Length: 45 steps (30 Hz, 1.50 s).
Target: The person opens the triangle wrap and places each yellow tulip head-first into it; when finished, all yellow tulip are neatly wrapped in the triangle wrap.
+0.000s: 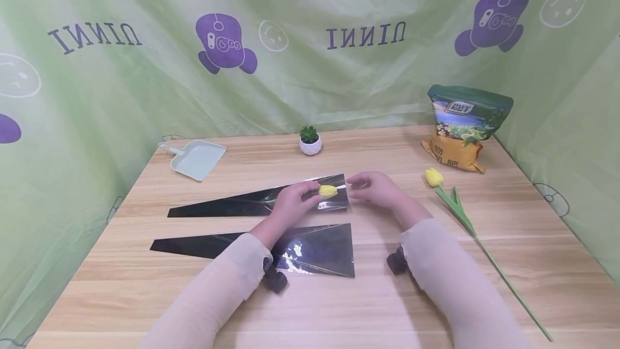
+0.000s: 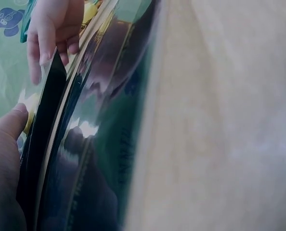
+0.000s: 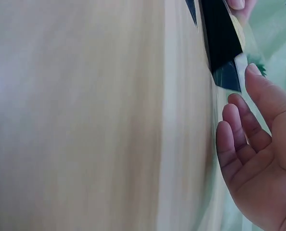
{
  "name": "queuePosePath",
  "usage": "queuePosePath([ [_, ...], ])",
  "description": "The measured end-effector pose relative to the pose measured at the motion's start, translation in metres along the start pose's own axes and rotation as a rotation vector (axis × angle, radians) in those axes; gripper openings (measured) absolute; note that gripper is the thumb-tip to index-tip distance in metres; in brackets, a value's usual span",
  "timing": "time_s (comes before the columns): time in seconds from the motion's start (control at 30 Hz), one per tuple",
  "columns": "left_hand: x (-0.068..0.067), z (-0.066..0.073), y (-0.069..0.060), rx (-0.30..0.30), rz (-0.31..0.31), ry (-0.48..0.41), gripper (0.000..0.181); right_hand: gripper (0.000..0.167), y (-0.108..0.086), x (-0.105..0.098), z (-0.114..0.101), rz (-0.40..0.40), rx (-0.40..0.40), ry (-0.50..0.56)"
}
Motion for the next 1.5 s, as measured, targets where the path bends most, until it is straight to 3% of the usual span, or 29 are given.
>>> queuePosePath([
  [0.3, 0.001, -0.004, -0.002, 0.006, 0.004, 0.0, 0.039, 0.046, -0.037, -0.025, 0.007, 0.068, 0.018, -0.016],
  [0.47, -0.004, -0.005, -0.004, 0.015, 0.005, 0.004, 0.042, 0.047, -0.06, -0.04, 0.01, 0.12, 0.035, -0.067],
  [0.6, -0.009, -0.002, -0.009, 0.024, -0.013, -0.004, 0.047, 0.05, -0.082, -0.051, 0.018, 0.161, 0.047, -0.045],
  [0.77, -0.012, 0.007, -0.021, 0.075, -0.021, -0.045, 0.053, 0.051, -0.11, -0.063, 0.033, 0.206, 0.052, -0.024],
  [0.87, -0.012, 0.013, -0.032, 0.127, -0.004, -0.052, 0.053, 0.051, -0.126, -0.07, 0.043, 0.23, 0.076, -0.065],
  [1.03, -0.006, 0.023, -0.052, 0.183, -0.035, -0.112, 0.054, 0.054, -0.148, -0.079, 0.059, 0.256, 0.147, -0.114],
  [1.3, 0.013, 0.042, -0.074, 0.18, -0.144, -0.132, 0.053, 0.059, -0.165, -0.086, 0.083, 0.277, 0.188, -0.127],
  [1.5, 0.024, 0.047, -0.084, 0.156, -0.144, -0.121, 0.049, 0.065, -0.169, -0.086, 0.105, 0.226, 0.241, -0.134],
])
Point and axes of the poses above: each hand's wrist, its own y-axis towards the middle knuckle, its own x-axis out of the palm, z = x × y, the point moved 5 cm from there along y, towards the middle knuckle, and after that the axes turned 12 degrees about -z, right-handed, at the moved point
